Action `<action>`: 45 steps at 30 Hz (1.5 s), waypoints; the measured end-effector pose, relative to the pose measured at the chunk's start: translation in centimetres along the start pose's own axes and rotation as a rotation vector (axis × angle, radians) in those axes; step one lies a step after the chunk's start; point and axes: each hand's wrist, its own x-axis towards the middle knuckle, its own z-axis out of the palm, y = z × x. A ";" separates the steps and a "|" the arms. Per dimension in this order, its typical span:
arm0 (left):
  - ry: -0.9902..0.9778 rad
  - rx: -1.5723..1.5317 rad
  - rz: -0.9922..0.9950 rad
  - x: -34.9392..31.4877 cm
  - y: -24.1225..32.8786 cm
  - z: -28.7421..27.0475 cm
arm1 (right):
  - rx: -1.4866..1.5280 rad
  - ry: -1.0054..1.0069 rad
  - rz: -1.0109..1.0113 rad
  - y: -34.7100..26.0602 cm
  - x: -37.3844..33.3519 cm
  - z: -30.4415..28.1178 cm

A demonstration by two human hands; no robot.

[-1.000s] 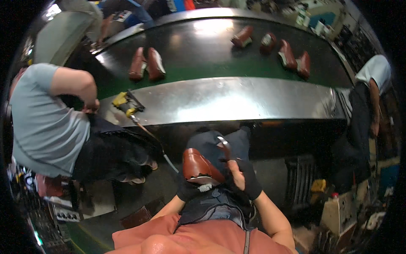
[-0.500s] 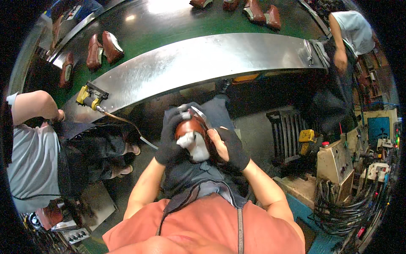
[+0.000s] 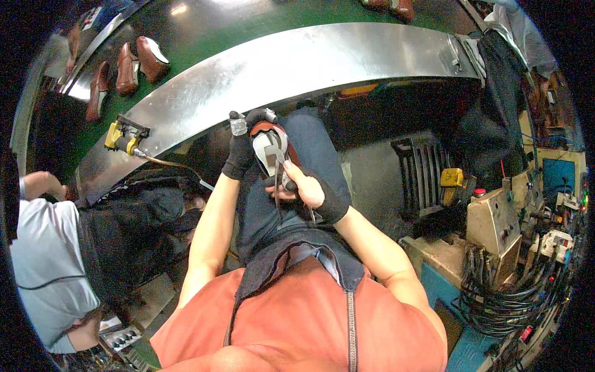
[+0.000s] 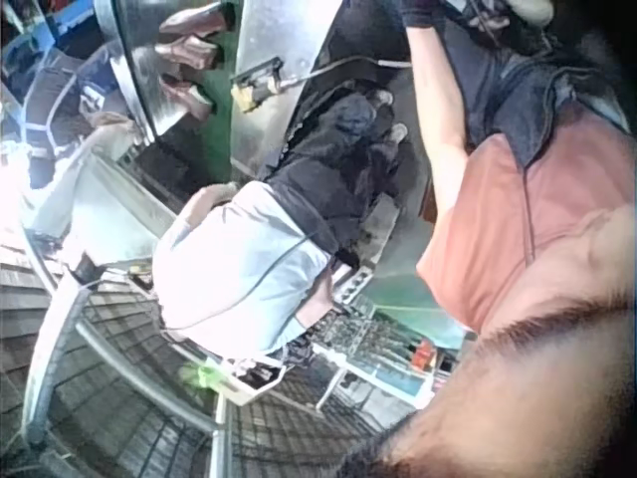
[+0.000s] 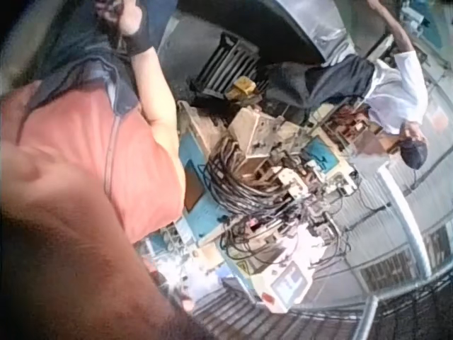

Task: The person uses pliers to trim the white sole material of brown leather shoes. They pick up shoes from a conveyor belt, hold them on their lap, and scrape the edges of the soles with the tool before placing them back on the belt.

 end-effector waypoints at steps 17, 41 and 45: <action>0.030 0.392 0.095 -9.0 3.8 3.9 | -1.137 0.063 -0.573 4.1 -5.4 1.1; 0.292 -0.342 -0.417 -9.4 -1.7 1.1 | -0.922 0.301 -0.219 0.5 -5.7 1.9; 0.194 0.878 -0.103 -8.2 -4.3 1.7 | -0.507 0.489 0.160 -2.4 -1.1 0.8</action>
